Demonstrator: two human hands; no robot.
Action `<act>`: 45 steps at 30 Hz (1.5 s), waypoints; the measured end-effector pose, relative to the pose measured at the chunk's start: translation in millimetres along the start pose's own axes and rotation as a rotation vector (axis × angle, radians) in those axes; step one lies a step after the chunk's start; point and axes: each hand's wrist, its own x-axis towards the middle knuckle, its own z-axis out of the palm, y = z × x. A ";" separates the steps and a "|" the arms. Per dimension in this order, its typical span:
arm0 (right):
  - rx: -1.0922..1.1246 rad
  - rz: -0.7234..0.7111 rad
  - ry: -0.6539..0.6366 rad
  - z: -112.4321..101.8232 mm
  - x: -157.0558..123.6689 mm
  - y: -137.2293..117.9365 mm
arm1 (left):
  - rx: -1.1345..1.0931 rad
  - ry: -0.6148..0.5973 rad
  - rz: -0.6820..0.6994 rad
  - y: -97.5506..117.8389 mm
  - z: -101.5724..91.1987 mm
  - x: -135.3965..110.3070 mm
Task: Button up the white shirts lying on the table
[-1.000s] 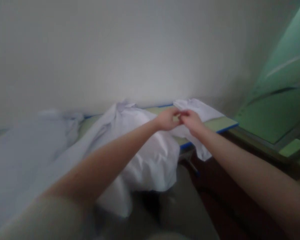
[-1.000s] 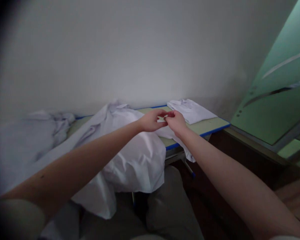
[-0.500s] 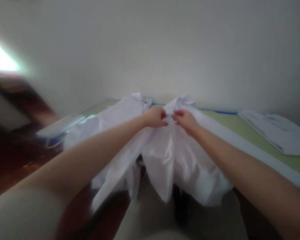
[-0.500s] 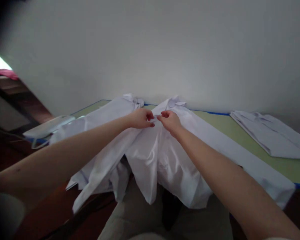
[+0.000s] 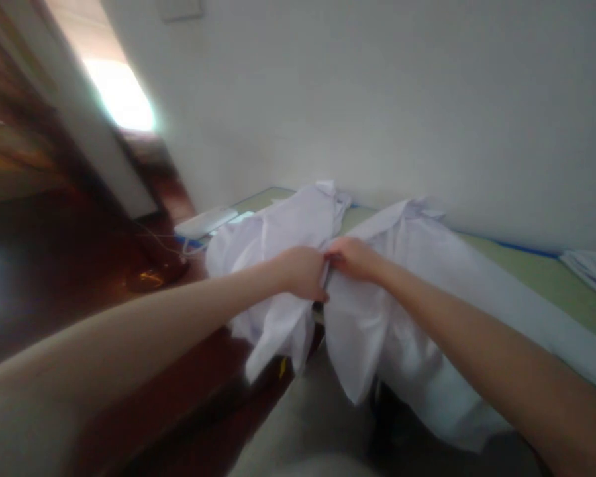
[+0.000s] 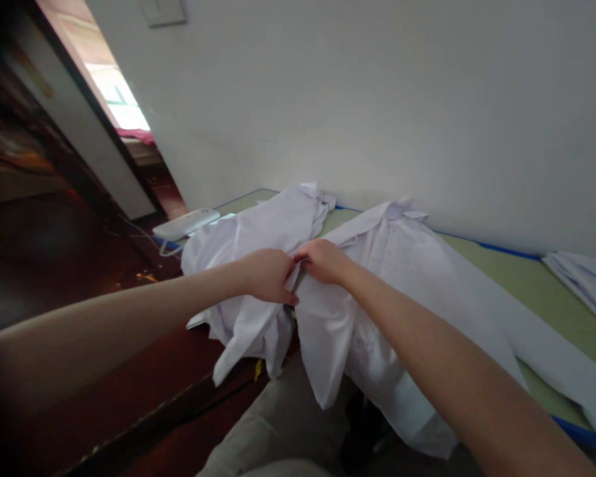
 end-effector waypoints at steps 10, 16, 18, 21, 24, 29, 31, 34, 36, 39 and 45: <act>0.157 0.085 -0.185 -28.8 34.7 7.8 | -0.193 0.090 -0.074 -33.4 -7.0 8.0; 0.232 0.116 -0.274 -38.6 39.8 9.5 | -0.465 -0.010 -0.040 -53.7 -3.7 3.4; 0.217 0.112 -0.280 -38.6 39.8 10.8 | -0.471 0.008 -0.034 -55.4 -2.9 1.7; 0.175 0.103 -0.281 -37.2 40.0 11.9 | -0.443 0.066 -0.058 -55.9 -2.7 2.6; 0.090 0.048 -0.286 -36.3 41.8 10.3 | -0.392 0.190 -0.132 -55.7 -4.5 5.7; 0.016 0.078 0.007 -39.1 54.0 5.6 | -0.285 0.340 -0.249 -54.3 -8.2 6.6; 0.016 0.120 0.140 -42.5 62.0 4.9 | -0.260 0.310 -0.266 -53.9 -8.7 5.1; -0.020 0.182 0.295 -51.3 74.4 6.0 | -0.238 0.234 -0.261 -58.3 -11.4 0.6; -0.053 0.218 0.379 -58.3 81.7 8.3 | -0.244 0.147 -0.239 -66.9 -16.2 -5.3; -0.087 0.267 0.427 -65.5 90.8 14.5 | -0.319 -0.099 -0.250 -87.4 -28.8 -20.2; -0.078 0.383 0.504 -57.1 104.3 24.0 | -0.633 -0.231 -0.246 -120.5 -62.1 -56.1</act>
